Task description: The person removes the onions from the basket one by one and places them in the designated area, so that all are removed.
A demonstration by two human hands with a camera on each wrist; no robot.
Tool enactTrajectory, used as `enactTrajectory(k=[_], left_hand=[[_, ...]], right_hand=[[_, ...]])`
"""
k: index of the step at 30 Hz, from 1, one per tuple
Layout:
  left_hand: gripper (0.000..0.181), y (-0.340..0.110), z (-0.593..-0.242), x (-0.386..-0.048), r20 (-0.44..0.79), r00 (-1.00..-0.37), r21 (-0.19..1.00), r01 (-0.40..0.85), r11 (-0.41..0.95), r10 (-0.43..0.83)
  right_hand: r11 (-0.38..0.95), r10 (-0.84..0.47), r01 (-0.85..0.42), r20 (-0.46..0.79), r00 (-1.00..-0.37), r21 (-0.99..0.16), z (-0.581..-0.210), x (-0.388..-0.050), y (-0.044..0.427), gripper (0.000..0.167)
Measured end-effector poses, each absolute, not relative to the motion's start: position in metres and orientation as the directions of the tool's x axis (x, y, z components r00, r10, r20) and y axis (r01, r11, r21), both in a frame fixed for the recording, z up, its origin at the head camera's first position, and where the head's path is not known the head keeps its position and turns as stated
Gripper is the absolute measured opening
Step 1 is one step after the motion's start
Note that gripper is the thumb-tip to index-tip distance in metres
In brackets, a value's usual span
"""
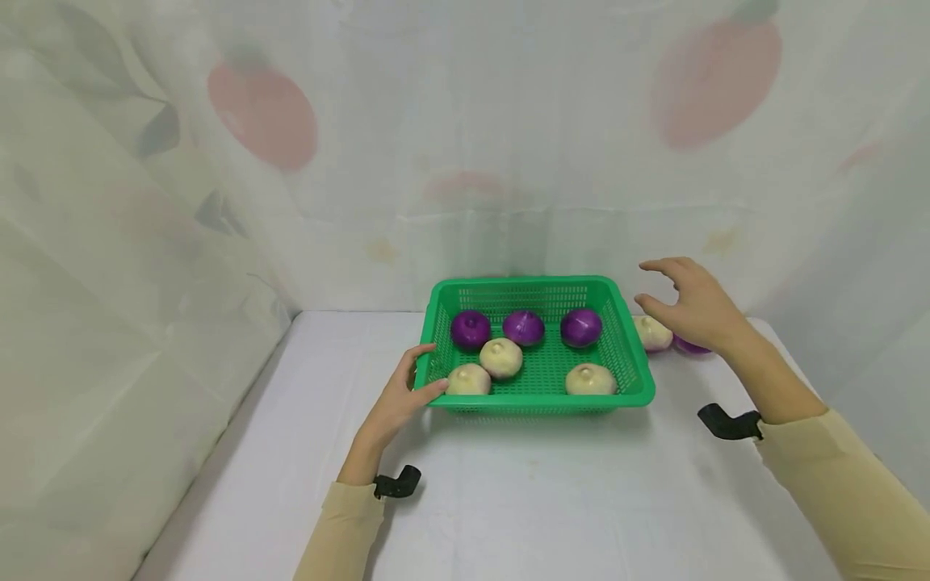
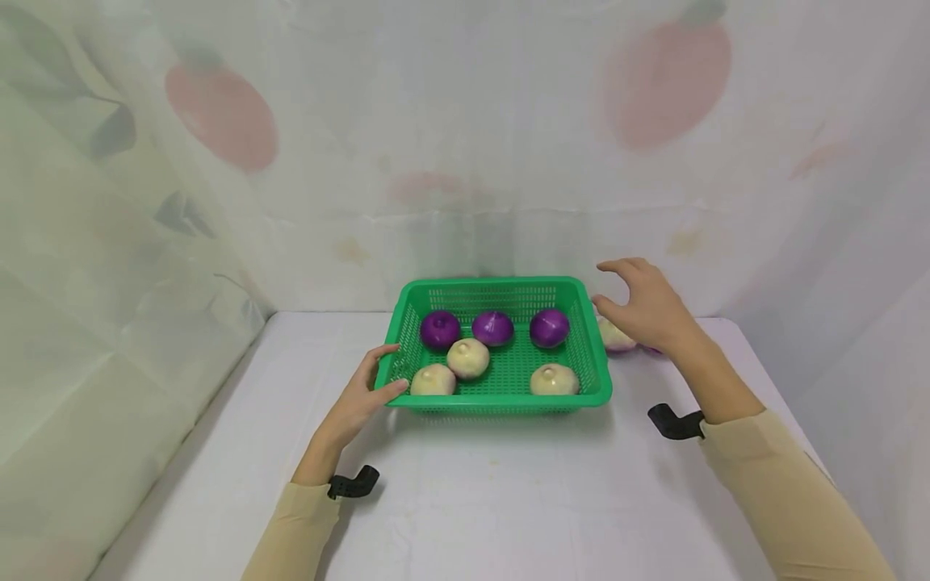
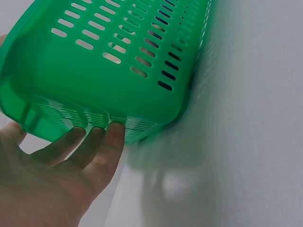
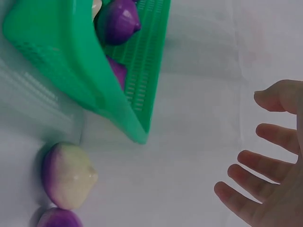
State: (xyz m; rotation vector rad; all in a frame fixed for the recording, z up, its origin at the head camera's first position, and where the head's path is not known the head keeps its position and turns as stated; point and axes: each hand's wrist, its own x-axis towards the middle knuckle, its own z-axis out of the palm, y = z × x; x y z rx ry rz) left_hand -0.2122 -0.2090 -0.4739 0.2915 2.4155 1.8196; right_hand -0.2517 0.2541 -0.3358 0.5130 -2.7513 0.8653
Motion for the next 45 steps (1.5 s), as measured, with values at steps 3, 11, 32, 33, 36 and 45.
enactTrajectory(k=[3,11,32,33,36,45], left_hand=[[0.071,-0.209,-0.474,-0.213,0.031,-0.977,0.96,0.088,0.266,0.209],[0.071,-0.208,-0.475,-0.211,0.019,-0.978,0.966,0.072,0.249,0.209],[0.069,-0.209,-0.473,-0.213,0.017,-0.978,0.965,0.07,0.254,0.208],[0.07,-0.209,-0.473,-0.213,0.016,-0.978,0.964,0.07,0.256,0.207],[0.071,-0.208,-0.472,-0.212,0.012,-0.979,0.965,0.065,0.254,0.203],[0.073,-0.209,-0.473,-0.211,0.01,-0.979,0.97,0.059,0.234,0.206]], right_hand=[[0.751,-0.291,-0.41,0.299,-0.909,-0.517,-0.333,-0.252,0.247,0.052],[0.754,-0.366,-0.448,0.259,-0.894,-0.481,-0.326,-0.255,0.228,0.051],[0.762,-0.496,-0.529,0.189,-0.848,-0.374,-0.368,-0.295,0.191,0.052],[0.763,-0.493,-0.524,0.183,-0.851,-0.378,-0.371,-0.297,0.19,0.053],[0.77,-0.489,-0.512,0.164,-0.857,-0.381,-0.381,-0.302,0.187,0.054],[0.78,-0.513,-0.511,0.099,-0.853,-0.361,-0.396,-0.307,0.179,0.057]])
